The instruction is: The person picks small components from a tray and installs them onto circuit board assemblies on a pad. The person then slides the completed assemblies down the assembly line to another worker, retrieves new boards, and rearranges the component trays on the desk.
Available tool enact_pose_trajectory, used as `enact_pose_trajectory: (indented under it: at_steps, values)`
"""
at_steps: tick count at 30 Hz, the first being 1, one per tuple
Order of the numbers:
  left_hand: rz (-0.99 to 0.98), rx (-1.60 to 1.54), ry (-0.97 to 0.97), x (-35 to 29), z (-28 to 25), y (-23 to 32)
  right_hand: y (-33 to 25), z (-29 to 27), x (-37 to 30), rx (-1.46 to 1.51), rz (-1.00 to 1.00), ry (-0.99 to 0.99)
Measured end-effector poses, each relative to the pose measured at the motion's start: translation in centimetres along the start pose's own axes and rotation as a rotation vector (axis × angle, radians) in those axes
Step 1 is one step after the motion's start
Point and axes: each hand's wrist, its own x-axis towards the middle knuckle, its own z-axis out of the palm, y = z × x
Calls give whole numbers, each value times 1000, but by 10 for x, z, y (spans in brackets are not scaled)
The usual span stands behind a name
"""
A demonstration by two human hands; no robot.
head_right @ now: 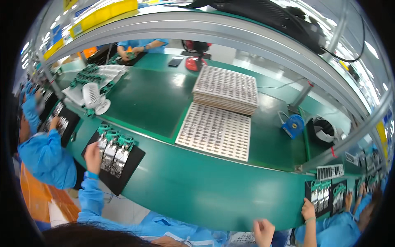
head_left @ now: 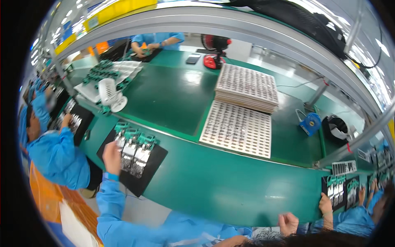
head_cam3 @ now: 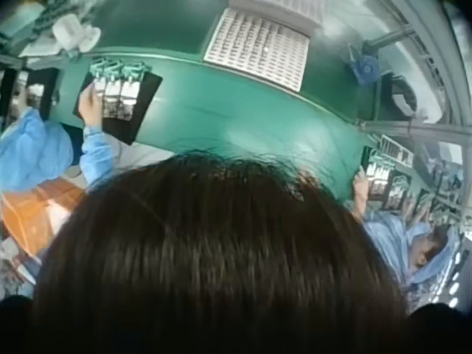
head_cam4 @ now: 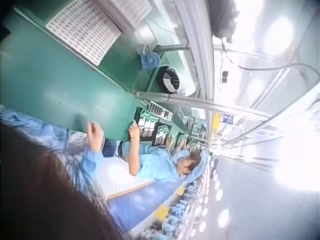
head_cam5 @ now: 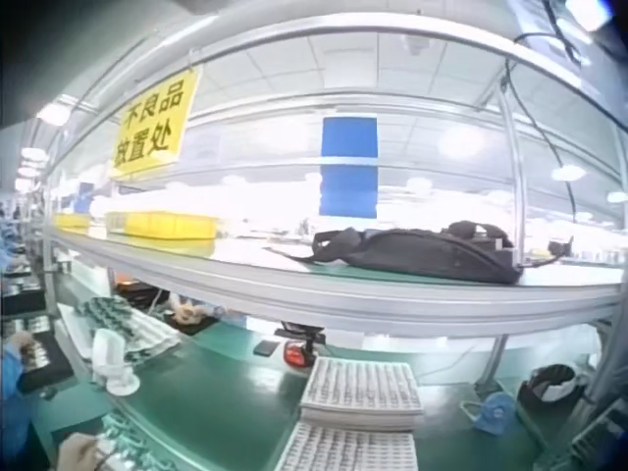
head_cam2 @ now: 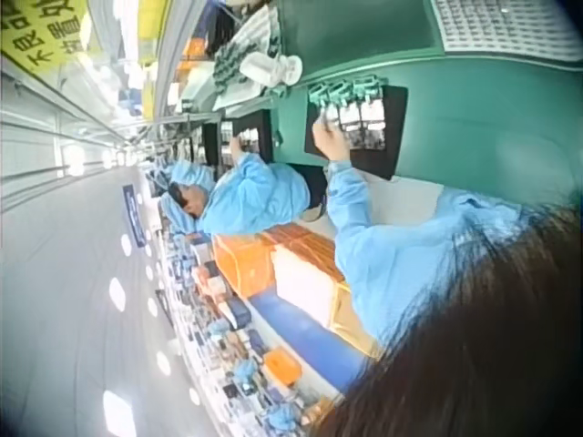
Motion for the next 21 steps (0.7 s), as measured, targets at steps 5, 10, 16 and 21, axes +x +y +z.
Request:
enact_pose_trajectory:
  at_steps: [5, 10, 16, 21]
  values:
    - [-108, 465, -31, 14, -15, -239, -100, 48, 88, -415, -507, -29]
    - [-52, 388, -93, 21, -2, -266, -133, 97, 130, -456, -593, -137]
    - [-218, -53, -285, -11, -27, -191, -118, 144, 128, -413, -624, -389]
    - [-421, -378, -289, -57, -34, -110, -120, 157, 124, -385, -611, -529]
